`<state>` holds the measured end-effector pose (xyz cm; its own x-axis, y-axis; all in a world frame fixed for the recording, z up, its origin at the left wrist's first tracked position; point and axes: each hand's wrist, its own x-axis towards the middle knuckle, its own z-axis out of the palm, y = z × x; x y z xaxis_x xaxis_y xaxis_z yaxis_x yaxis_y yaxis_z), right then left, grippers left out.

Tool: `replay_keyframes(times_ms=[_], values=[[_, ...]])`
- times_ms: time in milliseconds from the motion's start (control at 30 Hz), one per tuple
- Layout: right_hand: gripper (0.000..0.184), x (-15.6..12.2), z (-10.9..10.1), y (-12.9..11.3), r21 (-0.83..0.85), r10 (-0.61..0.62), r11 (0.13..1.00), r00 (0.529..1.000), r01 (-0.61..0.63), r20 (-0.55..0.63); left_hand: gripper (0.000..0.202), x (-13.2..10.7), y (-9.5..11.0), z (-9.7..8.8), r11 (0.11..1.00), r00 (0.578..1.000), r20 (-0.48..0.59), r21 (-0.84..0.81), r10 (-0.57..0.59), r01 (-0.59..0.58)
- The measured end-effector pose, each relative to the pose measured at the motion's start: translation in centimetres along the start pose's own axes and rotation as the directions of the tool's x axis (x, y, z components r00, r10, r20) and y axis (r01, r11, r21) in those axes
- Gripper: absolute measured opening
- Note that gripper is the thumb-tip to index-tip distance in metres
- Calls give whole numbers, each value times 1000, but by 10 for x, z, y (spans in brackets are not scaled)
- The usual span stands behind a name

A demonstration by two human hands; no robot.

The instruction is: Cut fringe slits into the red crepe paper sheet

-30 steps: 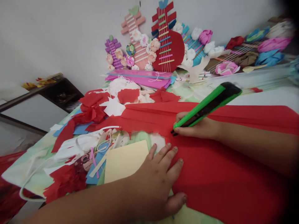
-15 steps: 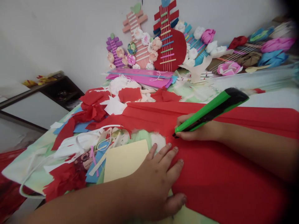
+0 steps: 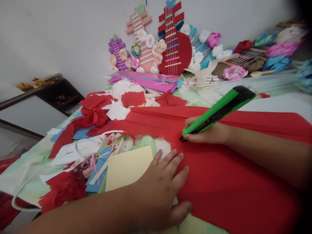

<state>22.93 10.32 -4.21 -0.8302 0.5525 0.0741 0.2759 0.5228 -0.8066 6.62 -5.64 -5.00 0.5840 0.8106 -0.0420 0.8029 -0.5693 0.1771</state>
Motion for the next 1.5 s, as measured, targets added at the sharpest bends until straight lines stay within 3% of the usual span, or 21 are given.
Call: replay_keyframes(times_ms=[600, 900, 1067, 1233, 1500], values=[[14, 2, 2, 6, 19, -113, 994, 993, 112, 42, 59, -2, 0, 3, 999, 999, -49, 39, 2, -1], [15, 5, 1, 7, -114, -187, 972, 968, 208, 169, 58, -1, 0, 3, 999, 999, -45, 31, 18, -17], [16, 3, -1, 8, -45, -157, 985, 980, 164, 119, 59, -1, -1, 4, 999, 999, -46, 44, 11, -9], [16, -2, -1, 9, 63, -51, 997, 999, 51, 2, 59, -2, -2, 5, 999, 998, -57, 49, 12, -9], [16, -2, 2, 9, 88, -38, 995, 999, 37, 4, 59, -2, -1, 5, 999, 999, -51, 44, 15, -13]])
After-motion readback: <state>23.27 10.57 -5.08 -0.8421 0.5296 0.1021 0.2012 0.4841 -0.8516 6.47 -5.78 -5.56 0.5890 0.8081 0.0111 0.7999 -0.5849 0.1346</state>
